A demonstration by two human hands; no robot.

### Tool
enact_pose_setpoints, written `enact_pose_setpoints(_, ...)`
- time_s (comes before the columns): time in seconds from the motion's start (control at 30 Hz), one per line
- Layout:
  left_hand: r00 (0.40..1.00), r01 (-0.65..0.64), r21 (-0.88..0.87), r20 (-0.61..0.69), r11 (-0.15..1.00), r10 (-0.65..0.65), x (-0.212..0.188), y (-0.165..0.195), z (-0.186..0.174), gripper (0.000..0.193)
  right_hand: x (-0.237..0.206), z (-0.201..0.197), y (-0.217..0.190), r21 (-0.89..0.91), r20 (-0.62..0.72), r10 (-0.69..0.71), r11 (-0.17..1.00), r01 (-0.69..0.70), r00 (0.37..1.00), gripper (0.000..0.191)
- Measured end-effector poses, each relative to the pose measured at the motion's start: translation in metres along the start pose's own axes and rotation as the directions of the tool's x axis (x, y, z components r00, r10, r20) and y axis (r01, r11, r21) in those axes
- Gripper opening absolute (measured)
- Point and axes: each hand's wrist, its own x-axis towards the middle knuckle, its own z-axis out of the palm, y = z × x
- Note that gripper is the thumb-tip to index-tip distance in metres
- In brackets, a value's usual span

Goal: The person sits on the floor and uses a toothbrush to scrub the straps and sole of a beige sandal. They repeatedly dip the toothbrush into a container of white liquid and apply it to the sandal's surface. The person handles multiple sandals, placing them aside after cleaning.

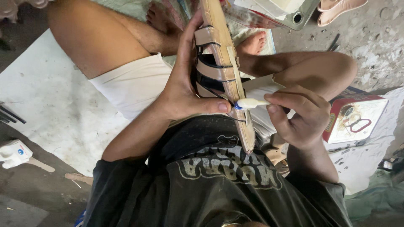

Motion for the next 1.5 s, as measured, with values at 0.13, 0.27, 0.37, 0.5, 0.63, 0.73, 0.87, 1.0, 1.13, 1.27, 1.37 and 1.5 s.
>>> enact_pose_setpoints(0.13, 0.994, -0.026, 0.056, -0.105, 0.998, 0.032, 0.005, 0.004, -0.001, 0.132, -0.003, -0.001, -0.003, 0.034, -0.011, 0.020, 0.999, -0.019, 1.000, 0.011)
enact_pose_setpoints(0.27, 0.977, -0.003, -0.112, -0.212, 0.994, -0.021, 0.010, 0.010, -0.002, 0.140, -0.006, -0.005, -0.005, 0.008, 0.003, -0.001, 1.000, 0.001, 1.000, 0.012)
enact_pose_setpoints(0.37, 0.979, -0.006, -0.077, -0.204, 0.997, -0.010, 0.009, 0.012, -0.002, 0.141, -0.008, -0.005, -0.005, -0.049, 0.005, 0.026, 0.998, -0.026, 1.000, 0.012)
enact_pose_setpoints(0.5, 0.984, -0.075, 0.134, -0.148, 0.988, 0.095, 0.006, 0.016, 0.000, 0.137, -0.009, -0.004, -0.007, -0.079, -0.009, 0.071, 0.994, -0.072, 0.997, 0.011)
enact_pose_setpoints(0.63, 0.983, -0.033, 0.105, -0.177, 0.994, 0.051, 0.005, 0.021, 0.001, 0.139, -0.007, -0.010, -0.014, -0.156, -0.009, 0.061, 0.986, -0.061, 0.998, 0.010)
enact_pose_setpoints(0.73, 0.981, 0.013, -0.007, -0.192, 1.000, -0.014, 0.005, 0.018, -0.001, 0.144, -0.003, -0.014, -0.016, -0.098, 0.034, 0.059, 0.994, -0.055, 0.998, 0.010)
enact_pose_setpoints(0.87, 0.991, -0.104, 0.104, 0.093, 0.989, 0.095, 0.005, -0.002, -0.004, 0.144, 0.009, 0.004, -0.001, 0.046, 0.017, 0.028, 0.999, -0.028, 0.999, 0.010)
enact_pose_setpoints(1.0, 0.975, 0.062, -0.203, 0.220, 0.977, -0.016, -0.003, -0.030, 0.001, 0.141, 0.016, 0.020, 0.009, -0.006, -0.151, 0.119, 0.993, -0.121, 0.981, 0.012)
enact_pose_setpoints(1.13, 0.993, 0.108, -0.507, 0.023, 0.855, -0.112, 0.000, -0.052, -0.011, 0.139, 0.014, 0.014, -0.010, 0.001, -0.074, -0.015, 1.000, 0.015, 0.997, 0.016)
enact_pose_setpoints(1.27, 0.960, 0.177, -0.590, -0.073, 0.788, -0.270, 0.004, -0.062, -0.025, 0.120, 0.014, 0.002, -0.028, -0.001, -0.012, -0.021, 1.000, 0.021, 1.000, 0.027)
enact_pose_setpoints(1.37, 0.860, 0.355, -0.549, -0.126, 0.756, -0.495, 0.012, -0.064, -0.020, 0.107, 0.014, 0.011, -0.027, -0.003, -0.033, -0.046, 0.999, 0.046, 0.998, 0.039)
enact_pose_setpoints(1.5, 0.871, 0.359, -0.547, -0.095, 0.756, -0.482, 0.025, -0.052, -0.003, 0.095, 0.014, 0.023, -0.021, -0.136, -0.218, -0.110, 0.987, 0.082, 0.970, 0.026)
